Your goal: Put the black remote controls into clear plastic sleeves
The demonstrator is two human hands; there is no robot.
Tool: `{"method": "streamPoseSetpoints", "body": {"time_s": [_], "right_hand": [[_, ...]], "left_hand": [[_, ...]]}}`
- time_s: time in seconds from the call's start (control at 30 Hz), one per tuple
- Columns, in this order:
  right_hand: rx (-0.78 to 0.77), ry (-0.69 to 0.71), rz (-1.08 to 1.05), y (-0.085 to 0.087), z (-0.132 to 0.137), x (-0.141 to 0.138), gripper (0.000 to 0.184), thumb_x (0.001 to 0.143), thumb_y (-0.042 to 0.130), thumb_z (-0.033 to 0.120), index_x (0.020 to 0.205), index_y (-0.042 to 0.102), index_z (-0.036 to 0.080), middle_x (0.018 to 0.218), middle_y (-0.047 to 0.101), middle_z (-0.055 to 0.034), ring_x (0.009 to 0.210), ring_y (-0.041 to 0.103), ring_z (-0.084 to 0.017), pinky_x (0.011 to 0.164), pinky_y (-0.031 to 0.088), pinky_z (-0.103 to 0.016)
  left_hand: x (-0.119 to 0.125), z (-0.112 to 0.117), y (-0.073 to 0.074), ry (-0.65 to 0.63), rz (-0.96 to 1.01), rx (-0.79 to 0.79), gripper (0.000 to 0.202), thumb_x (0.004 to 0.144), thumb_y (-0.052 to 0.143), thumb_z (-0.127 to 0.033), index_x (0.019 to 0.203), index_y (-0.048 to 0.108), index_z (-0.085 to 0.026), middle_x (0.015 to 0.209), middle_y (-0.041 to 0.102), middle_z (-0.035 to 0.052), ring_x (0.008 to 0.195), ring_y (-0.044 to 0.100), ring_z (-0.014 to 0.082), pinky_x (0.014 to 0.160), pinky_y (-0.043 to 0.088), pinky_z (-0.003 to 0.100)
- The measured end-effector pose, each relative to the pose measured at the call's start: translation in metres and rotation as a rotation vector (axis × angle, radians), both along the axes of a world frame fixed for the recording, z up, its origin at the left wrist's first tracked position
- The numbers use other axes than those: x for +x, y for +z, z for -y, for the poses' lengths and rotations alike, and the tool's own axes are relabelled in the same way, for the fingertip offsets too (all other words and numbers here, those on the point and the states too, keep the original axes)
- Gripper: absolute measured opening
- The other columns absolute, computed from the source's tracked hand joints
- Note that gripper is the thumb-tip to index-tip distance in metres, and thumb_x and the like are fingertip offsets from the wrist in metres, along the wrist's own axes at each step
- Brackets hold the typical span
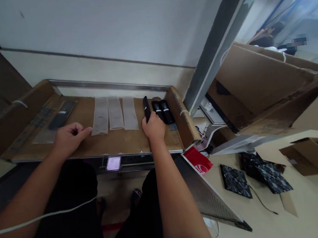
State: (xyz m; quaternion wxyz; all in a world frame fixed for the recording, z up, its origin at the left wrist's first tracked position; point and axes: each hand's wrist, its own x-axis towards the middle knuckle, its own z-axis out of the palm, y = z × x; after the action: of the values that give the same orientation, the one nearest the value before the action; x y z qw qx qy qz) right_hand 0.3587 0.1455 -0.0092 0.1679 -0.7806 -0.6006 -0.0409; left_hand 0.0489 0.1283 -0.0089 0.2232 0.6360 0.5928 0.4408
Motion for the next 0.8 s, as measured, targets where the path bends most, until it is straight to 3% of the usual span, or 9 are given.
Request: {"method": "streamPoseSetpoints", "body": {"time_s": [0.17, 0.37, 0.47, 0.57, 0.8], "right_hand": [[-0.011, -0.005, -0.01, 0.0, -0.001, 0.001, 0.034, 0.101, 0.049, 0.043, 0.115, 0.06, 0.014, 0.107, 0.073, -0.0163, 0.095, 0.073, -0.029, 0.08, 0.054, -0.034], [0.026, -0.045, -0.075, 0.0, 0.0, 0.003, 0.035, 0.102, 0.048, 0.043, 0.11, 0.062, 0.013, 0.101, 0.074, -0.0177, 0.092, 0.073, -0.031, 0.08, 0.054, -0.037], [0.045, -0.072, -0.114, 0.002, 0.001, 0.005, 0.037, 0.102, 0.047, 0.044, 0.11, 0.064, 0.012, 0.1, 0.075, -0.0188, 0.093, 0.073, -0.033, 0.081, 0.054, -0.037], [0.055, -0.081, -0.142, 0.002, 0.001, 0.006, 0.037, 0.102, 0.048, 0.043, 0.111, 0.065, 0.012, 0.1, 0.075, -0.0191, 0.094, 0.073, -0.033, 0.083, 0.053, -0.037], [0.049, -0.086, -0.17, 0.001, 0.001, 0.007, 0.04, 0.102, 0.049, 0.045, 0.115, 0.067, 0.011, 0.102, 0.075, -0.0196, 0.096, 0.073, -0.033, 0.084, 0.053, -0.037]], "left_hand": [[0.007, -0.003, -0.002, -0.029, -0.011, 0.034, 0.036, 0.08, 0.068, -0.05, 0.067, 0.051, -0.022, 0.062, 0.049, -0.0045, 0.058, 0.043, 0.0117, 0.057, 0.034, 0.026], [0.01, -0.002, -0.014, -0.031, -0.226, 0.108, 0.031, 0.084, 0.066, -0.046, 0.072, 0.051, -0.022, 0.065, 0.051, -0.0035, 0.061, 0.048, 0.013, 0.06, 0.037, 0.027], [0.012, -0.002, -0.016, -0.062, -0.313, 0.204, 0.027, 0.084, 0.068, -0.046, 0.094, 0.061, -0.022, 0.091, 0.063, 0.0022, 0.082, 0.059, 0.0175, 0.075, 0.045, 0.029], [0.013, -0.005, -0.016, -0.157, -0.404, 0.198, 0.034, 0.086, 0.065, -0.043, 0.112, 0.065, -0.022, 0.119, 0.062, 0.0077, 0.104, 0.061, 0.0221, 0.09, 0.047, 0.032], [0.014, -0.014, -0.019, -0.191, -0.426, 0.09, 0.026, 0.093, 0.052, -0.037, 0.099, 0.07, -0.019, 0.102, 0.068, 0.0077, 0.091, 0.062, 0.0223, 0.083, 0.047, 0.034]]}}
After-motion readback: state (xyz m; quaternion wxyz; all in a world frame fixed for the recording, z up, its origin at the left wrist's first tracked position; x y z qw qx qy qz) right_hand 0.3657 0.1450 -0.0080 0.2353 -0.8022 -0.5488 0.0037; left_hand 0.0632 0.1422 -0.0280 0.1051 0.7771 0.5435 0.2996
